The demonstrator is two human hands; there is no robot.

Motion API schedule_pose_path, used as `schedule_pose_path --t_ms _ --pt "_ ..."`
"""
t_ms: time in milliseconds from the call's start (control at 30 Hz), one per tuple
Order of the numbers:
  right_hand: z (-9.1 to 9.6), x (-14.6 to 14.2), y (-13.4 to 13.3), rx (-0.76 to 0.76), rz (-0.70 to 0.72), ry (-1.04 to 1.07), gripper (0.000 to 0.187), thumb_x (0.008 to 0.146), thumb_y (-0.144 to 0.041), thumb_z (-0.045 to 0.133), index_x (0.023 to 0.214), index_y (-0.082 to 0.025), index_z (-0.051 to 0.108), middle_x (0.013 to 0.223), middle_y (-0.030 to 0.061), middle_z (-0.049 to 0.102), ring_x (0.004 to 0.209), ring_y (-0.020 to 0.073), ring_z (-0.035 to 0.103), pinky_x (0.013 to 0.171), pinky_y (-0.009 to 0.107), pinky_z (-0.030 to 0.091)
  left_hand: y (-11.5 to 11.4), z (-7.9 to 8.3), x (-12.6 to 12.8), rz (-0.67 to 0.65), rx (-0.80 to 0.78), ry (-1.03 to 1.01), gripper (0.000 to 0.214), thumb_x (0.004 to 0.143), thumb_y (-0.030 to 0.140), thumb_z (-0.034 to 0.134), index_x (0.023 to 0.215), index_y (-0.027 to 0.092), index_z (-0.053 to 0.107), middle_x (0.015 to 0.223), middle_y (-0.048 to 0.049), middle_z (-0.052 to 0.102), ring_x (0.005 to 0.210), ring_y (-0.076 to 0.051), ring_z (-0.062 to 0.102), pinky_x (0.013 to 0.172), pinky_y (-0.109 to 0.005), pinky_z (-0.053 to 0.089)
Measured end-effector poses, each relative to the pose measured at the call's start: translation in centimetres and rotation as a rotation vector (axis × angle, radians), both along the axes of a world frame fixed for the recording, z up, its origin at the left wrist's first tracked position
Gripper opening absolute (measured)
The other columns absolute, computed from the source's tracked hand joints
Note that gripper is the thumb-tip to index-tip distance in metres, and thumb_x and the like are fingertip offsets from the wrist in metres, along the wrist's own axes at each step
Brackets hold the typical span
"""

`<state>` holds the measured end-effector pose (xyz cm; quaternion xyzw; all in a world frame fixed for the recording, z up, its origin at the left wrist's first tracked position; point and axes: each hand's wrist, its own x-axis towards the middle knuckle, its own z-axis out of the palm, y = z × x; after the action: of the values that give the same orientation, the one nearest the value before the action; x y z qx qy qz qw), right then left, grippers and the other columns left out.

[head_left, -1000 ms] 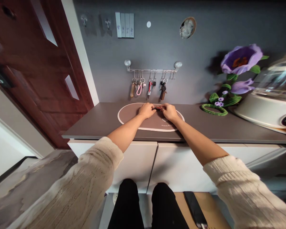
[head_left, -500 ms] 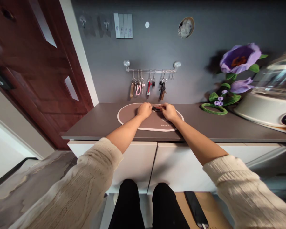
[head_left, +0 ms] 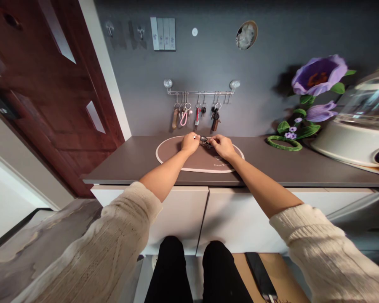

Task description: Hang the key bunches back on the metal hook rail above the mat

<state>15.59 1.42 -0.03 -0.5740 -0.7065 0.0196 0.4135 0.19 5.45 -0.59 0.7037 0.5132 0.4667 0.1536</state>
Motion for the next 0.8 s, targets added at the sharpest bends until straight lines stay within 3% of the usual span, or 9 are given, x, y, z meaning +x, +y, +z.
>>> schedule_pose_path --t_ms 167,433,633,800 --pt "-0.16 0.05 -0.06 0.006 0.06 -0.02 0.027 0.075 -0.04 0.052 0.081 -0.017 0.063 0.075 0.0041 0.065 0.065 0.0135 0.054 0.065 0.025 0.041 0.21 -0.02 -0.02 -0.078 0.015 -0.148 0.017 0.076 0.025 0.048 0.072 0.014 0.061 0.077 -0.0047 0.064 0.074 -0.014 0.054 0.073 -0.025 0.039" --pt "-0.22 0.19 0.1 0.091 0.12 -0.056 0.018 0.077 -0.032 0.05 0.078 -0.018 0.061 0.077 0.0039 0.064 0.07 0.0149 0.054 0.069 0.027 0.04 0.41 -0.37 0.01 -0.232 0.002 -0.364 0.02 0.074 0.027 0.049 0.059 0.014 0.053 0.059 0.0001 0.054 0.06 -0.011 0.047 0.062 -0.023 0.035" --pt "-0.09 0.09 0.25 0.17 0.108 0.002 0.015 0.079 -0.026 0.045 0.075 -0.018 0.056 0.08 0.0057 0.061 0.077 0.0169 0.053 0.073 0.029 0.04 0.94 -0.71 0.02 -0.217 -0.02 -0.445 0.023 0.073 0.028 0.047 0.054 0.015 0.047 0.053 0.0026 0.046 0.051 -0.009 0.039 0.053 -0.023 0.029" --pt "0.17 0.01 0.18 0.199 0.072 0.023 0.016 0.082 -0.026 0.041 0.077 -0.018 0.053 0.083 0.007 0.058 0.08 0.017 0.05 0.074 0.029 0.038 0.87 -0.71 0.03 -0.219 -0.058 -0.395 0.022 0.073 0.028 0.046 0.055 0.016 0.047 0.052 0.0032 0.045 0.05 -0.008 0.039 0.051 -0.022 0.03"
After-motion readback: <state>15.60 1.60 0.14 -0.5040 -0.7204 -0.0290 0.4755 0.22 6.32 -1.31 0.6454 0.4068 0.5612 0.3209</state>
